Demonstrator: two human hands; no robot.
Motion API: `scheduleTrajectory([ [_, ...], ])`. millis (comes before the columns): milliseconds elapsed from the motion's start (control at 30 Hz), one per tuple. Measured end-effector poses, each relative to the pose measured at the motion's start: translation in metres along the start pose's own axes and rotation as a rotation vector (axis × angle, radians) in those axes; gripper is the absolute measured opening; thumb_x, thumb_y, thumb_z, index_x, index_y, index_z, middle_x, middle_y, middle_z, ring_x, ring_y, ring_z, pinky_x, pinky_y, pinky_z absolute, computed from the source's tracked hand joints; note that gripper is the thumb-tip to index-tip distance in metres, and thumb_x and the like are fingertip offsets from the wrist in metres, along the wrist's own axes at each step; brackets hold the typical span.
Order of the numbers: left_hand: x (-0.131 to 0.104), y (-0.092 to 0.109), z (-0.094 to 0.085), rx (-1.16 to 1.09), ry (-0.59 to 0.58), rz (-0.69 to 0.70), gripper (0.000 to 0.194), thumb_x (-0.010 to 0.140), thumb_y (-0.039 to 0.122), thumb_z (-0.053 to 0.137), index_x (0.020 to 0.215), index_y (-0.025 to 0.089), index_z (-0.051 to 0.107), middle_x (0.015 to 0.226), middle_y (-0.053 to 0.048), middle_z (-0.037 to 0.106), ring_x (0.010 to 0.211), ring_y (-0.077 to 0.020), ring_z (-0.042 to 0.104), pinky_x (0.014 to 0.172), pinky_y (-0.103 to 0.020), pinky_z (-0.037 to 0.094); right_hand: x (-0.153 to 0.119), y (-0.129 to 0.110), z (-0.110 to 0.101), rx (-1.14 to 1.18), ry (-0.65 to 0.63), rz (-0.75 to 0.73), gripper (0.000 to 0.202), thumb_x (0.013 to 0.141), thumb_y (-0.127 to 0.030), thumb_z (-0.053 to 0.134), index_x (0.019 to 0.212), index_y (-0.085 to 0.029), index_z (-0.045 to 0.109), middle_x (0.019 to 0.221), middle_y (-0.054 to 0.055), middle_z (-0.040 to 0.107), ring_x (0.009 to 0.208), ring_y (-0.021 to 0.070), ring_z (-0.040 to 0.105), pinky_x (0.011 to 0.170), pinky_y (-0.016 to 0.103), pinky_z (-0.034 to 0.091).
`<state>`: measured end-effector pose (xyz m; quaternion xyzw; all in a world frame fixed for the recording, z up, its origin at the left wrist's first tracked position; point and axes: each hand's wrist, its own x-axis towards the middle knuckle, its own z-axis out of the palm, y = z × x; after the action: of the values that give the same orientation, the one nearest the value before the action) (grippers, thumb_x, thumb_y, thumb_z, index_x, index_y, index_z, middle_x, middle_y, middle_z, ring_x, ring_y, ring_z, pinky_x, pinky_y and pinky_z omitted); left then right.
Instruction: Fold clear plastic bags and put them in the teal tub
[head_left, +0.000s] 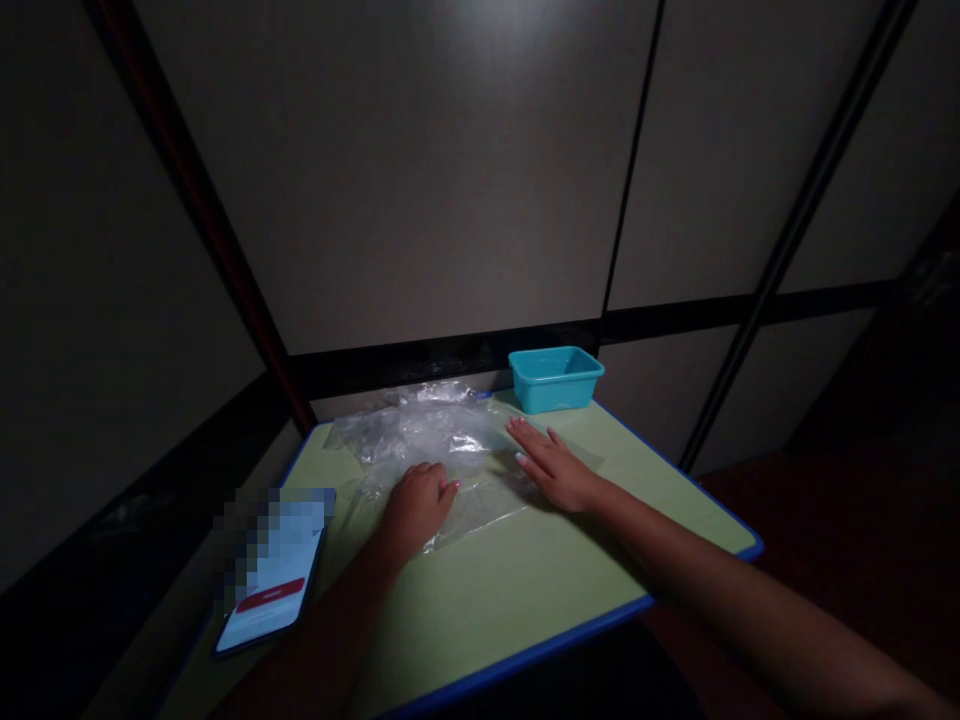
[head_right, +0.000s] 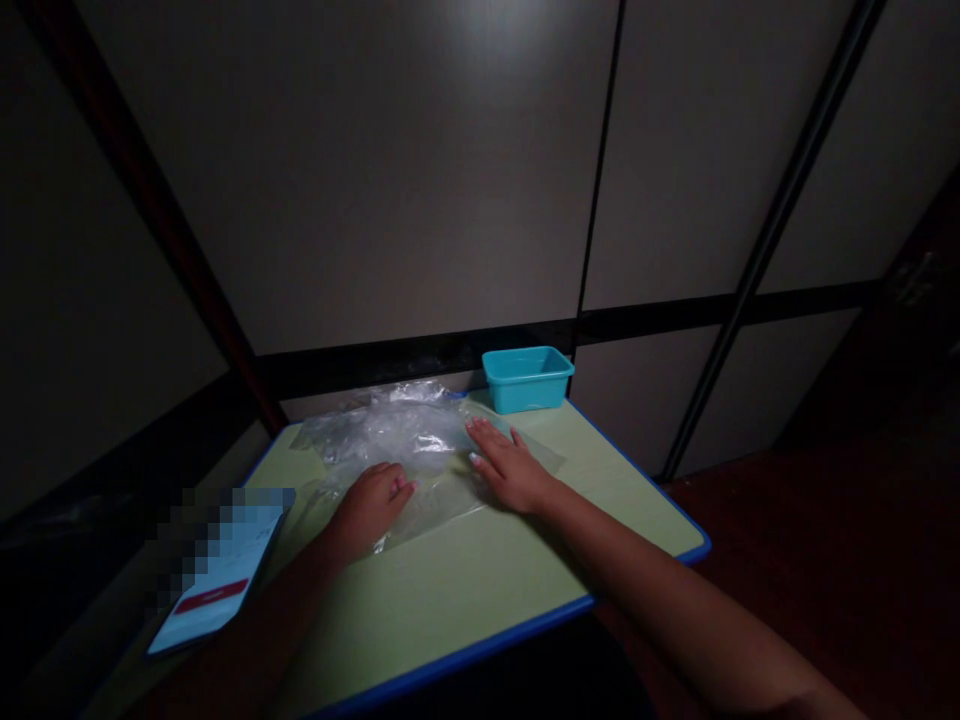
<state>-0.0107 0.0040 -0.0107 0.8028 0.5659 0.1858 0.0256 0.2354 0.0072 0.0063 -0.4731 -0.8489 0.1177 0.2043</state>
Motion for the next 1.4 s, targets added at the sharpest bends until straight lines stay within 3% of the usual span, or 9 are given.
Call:
scheduleTrajectory([
  [167, -0.002, 0.004, -0.001, -0.015, 0.003, 0.009, 0.018, 0.084, 0.025, 0.051, 0.067, 0.02, 0.047, 0.072, -0.002, 0.055, 0.076, -0.018, 0.052, 0.071, -0.027, 0.037, 0.028, -0.031, 0.002, -0.071, -0.189, -0.105, 0.06, 0.094, -0.042, 0.032, 0.147, -0.018, 0.02, 0.154, 0.009, 0.006, 0.141, 0.0248, 0.006, 0.11, 0.056, 0.007],
  [233, -0.002, 0.003, -0.004, -0.014, 0.004, 0.002, 0.019, 0.084, 0.026, 0.049, 0.067, 0.02, 0.046, 0.071, -0.002, 0.055, 0.074, -0.0176, 0.052, 0.069, -0.026, 0.037, 0.033, -0.039, 0.01, -0.067, -0.203, -0.13, 0.059, 0.094, -0.041, 0.032, 0.147, -0.02, 0.018, 0.154, 0.009, 0.006, 0.141, 0.0244, 0.005, 0.109, 0.057, 0.007],
  [367, 0.001, -0.005, -0.013, -0.018, 0.004, -0.046, 0.026, 0.088, 0.032, 0.04, 0.064, 0.022, 0.041, 0.065, 0.001, 0.051, 0.066, -0.0158, 0.05, 0.061, -0.025, 0.034, 0.028, -0.041, 0.023, -0.039, -0.2, -0.159, 0.058, 0.095, -0.043, 0.032, 0.147, -0.022, 0.018, 0.154, 0.008, 0.011, 0.141, 0.0223, 0.008, 0.109, 0.056, 0.005],
  [567, 0.007, -0.017, -0.02, -0.038, -0.016, -0.103, 0.034, 0.087, 0.038, 0.036, 0.058, 0.022, 0.037, 0.055, 0.003, 0.043, 0.056, -0.0146, 0.044, 0.055, -0.026, 0.029, 0.017, -0.038, 0.023, -0.02, -0.285, -0.224, 0.067, 0.091, -0.044, 0.041, 0.148, -0.022, 0.014, 0.153, 0.01, 0.01, 0.141, 0.0227, 0.007, 0.11, 0.054, 0.008],
  [733, 0.006, -0.017, -0.025, -0.084, -0.075, -0.039, 0.033, 0.086, 0.04, 0.039, 0.06, 0.021, 0.044, 0.058, 0.002, 0.049, 0.058, -0.0143, 0.047, 0.055, -0.024, 0.032, 0.014, -0.049, 0.027, -0.01, -0.374, -0.283, 0.065, 0.092, -0.046, 0.038, 0.148, -0.025, 0.011, 0.153, 0.008, 0.01, 0.141, 0.0218, 0.008, 0.11, 0.054, 0.007],
  [967, 0.001, -0.015, -0.017, -0.074, -0.155, 0.127, 0.028, 0.076, 0.041, 0.056, 0.059, 0.021, 0.046, 0.066, 0.0, 0.053, 0.073, -0.0174, 0.05, 0.073, -0.028, 0.037, 0.013, -0.047, 0.028, -0.049, -0.45, -0.181, 0.072, 0.089, -0.052, 0.043, 0.148, -0.022, 0.014, 0.153, 0.011, 0.009, 0.141, 0.0259, 0.009, 0.11, 0.055, 0.007],
  [1200, 0.0, -0.022, -0.018, 0.044, -0.236, 0.03, 0.035, 0.069, 0.052, 0.064, 0.063, 0.02, 0.05, 0.076, -0.004, 0.057, 0.087, -0.0237, 0.05, 0.072, -0.03, 0.037, 0.014, -0.042, 0.014, -0.06, -0.414, -0.15, 0.077, 0.086, -0.057, 0.044, 0.148, -0.023, 0.013, 0.153, 0.011, 0.006, 0.141, 0.0272, 0.005, 0.109, 0.056, 0.002],
  [1400, 0.001, -0.025, -0.016, 0.049, -0.252, 0.059, 0.032, 0.076, 0.046, 0.058, 0.06, 0.021, 0.048, 0.071, -0.001, 0.056, 0.08, -0.0202, 0.052, 0.077, -0.029, 0.036, 0.015, -0.032, 0.017, -0.093, -0.407, -0.103, 0.068, 0.092, -0.053, 0.035, 0.148, -0.02, 0.015, 0.153, 0.011, 0.003, 0.141, 0.0257, 0.005, 0.109, 0.057, 0.005],
])
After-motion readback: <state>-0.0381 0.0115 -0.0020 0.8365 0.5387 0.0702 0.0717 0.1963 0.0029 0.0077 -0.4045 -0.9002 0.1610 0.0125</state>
